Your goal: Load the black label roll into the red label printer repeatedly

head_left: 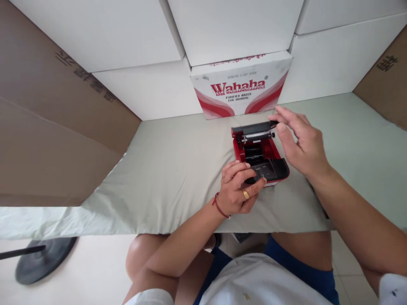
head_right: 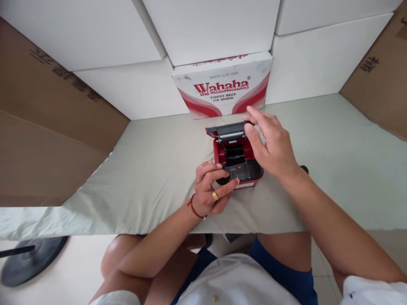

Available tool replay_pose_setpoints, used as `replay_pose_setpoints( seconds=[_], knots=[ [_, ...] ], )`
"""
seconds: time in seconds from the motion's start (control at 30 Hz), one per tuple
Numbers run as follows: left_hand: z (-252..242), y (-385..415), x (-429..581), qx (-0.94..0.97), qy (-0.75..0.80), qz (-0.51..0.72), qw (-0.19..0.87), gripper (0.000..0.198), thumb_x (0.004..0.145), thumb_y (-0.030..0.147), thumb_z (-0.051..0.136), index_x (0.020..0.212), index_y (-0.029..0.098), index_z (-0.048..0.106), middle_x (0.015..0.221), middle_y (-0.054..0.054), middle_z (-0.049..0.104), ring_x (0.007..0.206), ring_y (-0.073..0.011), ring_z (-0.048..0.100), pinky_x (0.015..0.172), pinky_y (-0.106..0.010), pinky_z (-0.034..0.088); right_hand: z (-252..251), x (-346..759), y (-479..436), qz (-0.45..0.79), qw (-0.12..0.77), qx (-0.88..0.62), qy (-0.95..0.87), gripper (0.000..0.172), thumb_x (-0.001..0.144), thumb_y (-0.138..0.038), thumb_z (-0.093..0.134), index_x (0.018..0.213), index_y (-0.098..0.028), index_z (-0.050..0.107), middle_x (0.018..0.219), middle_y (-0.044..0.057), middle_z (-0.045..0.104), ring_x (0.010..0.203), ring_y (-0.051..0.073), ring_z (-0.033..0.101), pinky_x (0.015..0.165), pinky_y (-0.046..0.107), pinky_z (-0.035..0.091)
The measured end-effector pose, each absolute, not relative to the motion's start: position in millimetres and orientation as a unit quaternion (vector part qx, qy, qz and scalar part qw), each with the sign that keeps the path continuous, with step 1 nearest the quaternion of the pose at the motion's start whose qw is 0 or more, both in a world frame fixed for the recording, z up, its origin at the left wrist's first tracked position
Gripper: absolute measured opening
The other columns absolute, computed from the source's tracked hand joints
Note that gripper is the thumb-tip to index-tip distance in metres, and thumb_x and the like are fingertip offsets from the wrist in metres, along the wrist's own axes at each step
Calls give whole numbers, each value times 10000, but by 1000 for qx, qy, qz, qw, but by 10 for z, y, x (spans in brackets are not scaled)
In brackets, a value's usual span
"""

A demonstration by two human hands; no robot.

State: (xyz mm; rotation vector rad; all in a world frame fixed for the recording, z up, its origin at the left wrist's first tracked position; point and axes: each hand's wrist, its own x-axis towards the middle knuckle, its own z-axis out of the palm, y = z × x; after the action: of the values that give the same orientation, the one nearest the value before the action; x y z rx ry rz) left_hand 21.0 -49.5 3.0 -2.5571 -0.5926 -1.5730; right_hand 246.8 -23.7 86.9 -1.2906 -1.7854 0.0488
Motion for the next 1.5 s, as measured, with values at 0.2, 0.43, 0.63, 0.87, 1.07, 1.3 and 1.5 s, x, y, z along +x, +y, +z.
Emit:
replay_pose_setpoints(
  seconds=[0.2,0.43,0.63,0.87,1.07,1.3,1.5],
  knots=[
    [-29,-509,184,-833,-214,-510,7,426,889,254,706,1289,395,741,1231,-53,675,1392,-299,576,1245,-547,408,601,2551,-762,10,445,-498,-744,382,1116,-337,489,1425,-267,704,1250,74,844,1209,276,786,1245,582,513],
    [42,-464,181,-822,-220,-522,-62,561,986,340,620,1542,363,548,1232,-69,712,1310,-278,716,1266,-564,422,433,2571,-757,-7,440,-532,-723,351,1109,-312,465,1132,-293,815,1055,34,880,997,251,841,1111,513,626],
    [63,-396,122,-778,-303,-518,-186,554,1141,419,395,1687,331,382,1350,-82,792,1405,-266,689,1366,-555,199,454,2568,-766,4,424,-555,-716,320,1108,-288,492,1083,-281,811,1043,30,881,1000,247,845,949,435,655],
    [7,-360,146,-757,-327,-520,-222,443,1114,420,462,1528,323,585,1251,-68,827,1248,-275,749,1252,-550,369,395,2553,-726,21,448,-549,-705,296,1093,-290,498,1100,-292,794,1001,41,876,952,254,828,902,436,620],
    [-160,-223,168,-644,-304,-589,-382,559,952,477,708,1480,371,560,1335,-43,754,1418,-296,629,1296,-542,371,277,2501,-750,-10,488,-374,-789,240,1036,-293,594,1178,-248,783,1219,98,816,1133,295,701,1035,520,538],
    [-99,-99,227,-515,-261,-537,-616,1127,702,406,868,1668,512,297,1816,64,322,1737,-309,185,1422,-495,175,256,2498,-839,-32,518,-335,-786,222,1025,-240,613,1100,-221,821,1035,77,780,998,247,601,887,423,521],
    [-172,-115,215,-501,-260,-503,-655,1184,738,431,889,1702,527,210,1857,71,225,1744,-311,172,1423,-504,192,289,2487,-878,-29,521,-327,-788,206,1005,-223,639,1128,-235,803,955,58,792,941,249,594,834,437,518]
  ],
)
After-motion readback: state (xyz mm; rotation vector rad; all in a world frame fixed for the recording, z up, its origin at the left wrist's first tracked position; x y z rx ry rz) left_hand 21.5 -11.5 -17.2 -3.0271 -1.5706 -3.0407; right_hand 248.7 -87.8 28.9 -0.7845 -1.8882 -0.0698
